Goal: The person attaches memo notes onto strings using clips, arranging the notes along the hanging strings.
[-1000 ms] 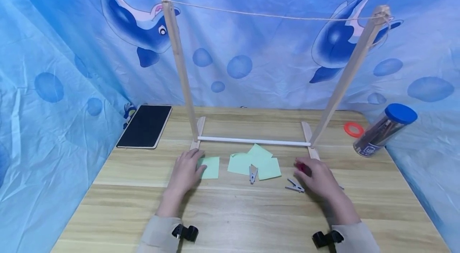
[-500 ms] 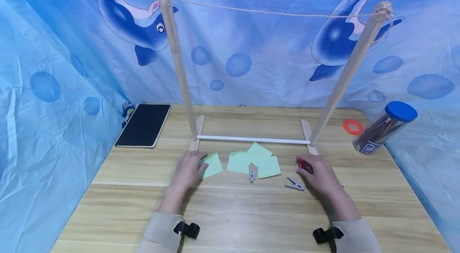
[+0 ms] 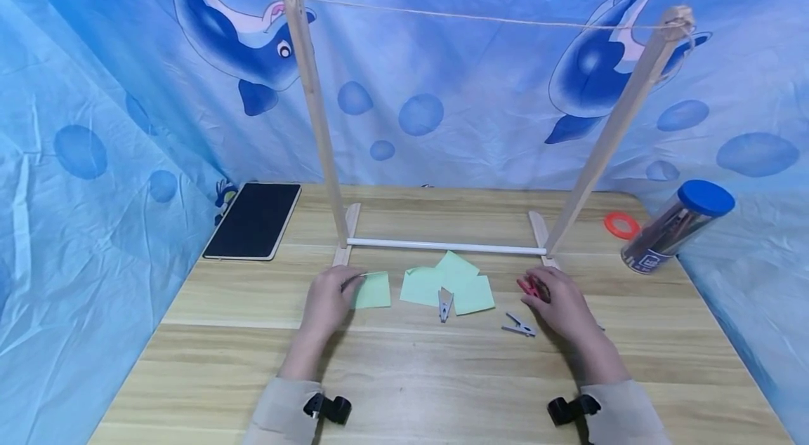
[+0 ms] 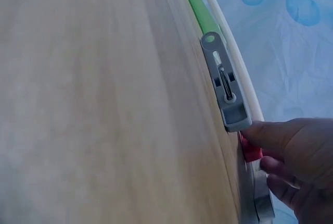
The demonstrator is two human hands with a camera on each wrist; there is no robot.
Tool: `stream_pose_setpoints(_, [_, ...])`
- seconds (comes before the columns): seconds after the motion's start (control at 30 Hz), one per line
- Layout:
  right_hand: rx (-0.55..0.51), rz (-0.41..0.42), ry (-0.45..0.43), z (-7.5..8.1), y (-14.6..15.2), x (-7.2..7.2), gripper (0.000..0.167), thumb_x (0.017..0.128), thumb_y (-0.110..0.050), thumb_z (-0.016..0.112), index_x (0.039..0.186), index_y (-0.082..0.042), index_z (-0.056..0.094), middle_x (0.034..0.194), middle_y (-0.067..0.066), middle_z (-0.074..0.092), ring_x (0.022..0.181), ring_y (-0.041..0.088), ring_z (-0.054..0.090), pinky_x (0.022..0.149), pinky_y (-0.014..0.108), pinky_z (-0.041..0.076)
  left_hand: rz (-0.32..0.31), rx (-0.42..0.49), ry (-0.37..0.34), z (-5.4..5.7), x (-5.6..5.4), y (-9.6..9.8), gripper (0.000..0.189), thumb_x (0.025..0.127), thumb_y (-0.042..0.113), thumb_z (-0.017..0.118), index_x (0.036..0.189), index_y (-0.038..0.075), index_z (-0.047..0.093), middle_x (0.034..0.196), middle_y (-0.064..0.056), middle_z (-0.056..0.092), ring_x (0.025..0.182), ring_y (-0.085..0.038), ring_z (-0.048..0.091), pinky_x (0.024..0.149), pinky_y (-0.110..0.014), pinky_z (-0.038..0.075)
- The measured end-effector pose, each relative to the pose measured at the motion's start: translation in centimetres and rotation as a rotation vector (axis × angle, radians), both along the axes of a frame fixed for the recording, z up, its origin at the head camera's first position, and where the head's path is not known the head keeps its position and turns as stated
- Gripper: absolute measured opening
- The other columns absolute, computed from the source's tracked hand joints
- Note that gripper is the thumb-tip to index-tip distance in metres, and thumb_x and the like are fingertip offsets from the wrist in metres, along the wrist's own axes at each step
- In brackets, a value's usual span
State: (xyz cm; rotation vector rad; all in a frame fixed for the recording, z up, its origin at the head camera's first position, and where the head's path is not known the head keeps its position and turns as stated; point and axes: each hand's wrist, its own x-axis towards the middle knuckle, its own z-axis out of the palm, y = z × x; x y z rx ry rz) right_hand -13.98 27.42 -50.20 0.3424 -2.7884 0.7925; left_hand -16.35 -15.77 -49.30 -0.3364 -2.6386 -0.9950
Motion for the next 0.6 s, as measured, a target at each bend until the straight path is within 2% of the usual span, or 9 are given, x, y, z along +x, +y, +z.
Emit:
stream_pose_setpoints(0.07, [0.007,-0.017,-0.02,0.1,-0.1,-0.1,0.041,0.083,-0.013,0.085,0.118,0.001,0.069,0.109,0.018,0.069,0.099,0.035,0.065,0.085,0.054,0.054,0.012,0.044,0.035,0.1,0.0,0.0,0.013,0.087,0.004,0.079,0.099,0.008,0.079,0.097,-0.009,0.077,0.088,-0.024,0.073,0.079,-0.038,0.06])
stream_pose_setpoints(0.17, [0.021,-0.038,-0.026,0.1,-0.4,-0.3,0.034,0.083,-0.015,0.085,0.111,-0.002,0.072,0.1,0.013,0.071,0.09,0.029,0.066,0.079,0.049,0.055,0.019,0.115,0.048,0.2,0.0,0.1,0.015,0.084,0.002,0.081,0.099,0.004,0.079,0.095,-0.012,0.076,0.082,-0.022,0.073,0.073,-0.034,0.061])
stream_pose_setpoints(0.27, [0.015,-0.052,-0.029,0.2,-0.6,-0.6,0.024,0.085,-0.015,0.084,0.104,-0.005,0.075,0.094,0.007,0.071,0.085,0.025,0.065,0.076,0.047,0.055,0.019,0.172,0.037,0.4,0.1,0.1,0.019,0.083,-0.006,0.079,0.101,-0.001,0.077,0.098,-0.016,0.076,0.084,-0.026,0.073,0.075,-0.036,0.061])
stream_pose_setpoints(0.37, [-0.006,-0.062,-0.049,0.2,-0.8,-0.7,0.018,0.087,-0.013,0.082,0.102,-0.007,0.076,0.093,0.006,0.073,0.086,0.025,0.067,0.078,0.048,0.056,0.019,0.205,0.015,0.5,0.1,0.0,0.023,0.082,-0.014,0.074,0.102,-0.002,0.077,0.103,-0.017,0.075,0.093,-0.029,0.073,0.081,-0.038,0.06])
stream_pose_setpoints(0.47, [-0.056,-0.064,-0.078,0.3,-1.0,-0.7,0.029,0.089,-0.011,0.079,0.115,-0.002,0.072,0.1,0.011,0.073,0.092,0.029,0.07,0.082,0.05,0.057,0.027,0.232,-0.008,0.6,0.2,0.0,0.023,0.083,-0.015,0.072,0.102,-0.001,0.077,0.105,-0.017,0.075,0.093,-0.029,0.073,0.082,-0.037,0.06])
stream_pose_setpoints(0.6, [-0.139,-0.065,-0.076,0.4,-1.1,-0.6,0.045,0.093,-0.01,0.074,0.134,0.001,0.059,0.107,0.016,0.07,0.093,0.03,0.069,0.082,0.049,0.057,0.05,0.324,-0.046,0.8,0.4,0.0,0.019,0.086,-0.011,0.074,0.103,-0.003,0.076,0.1,-0.018,0.075,0.086,-0.028,0.074,0.075,-0.031,0.061])
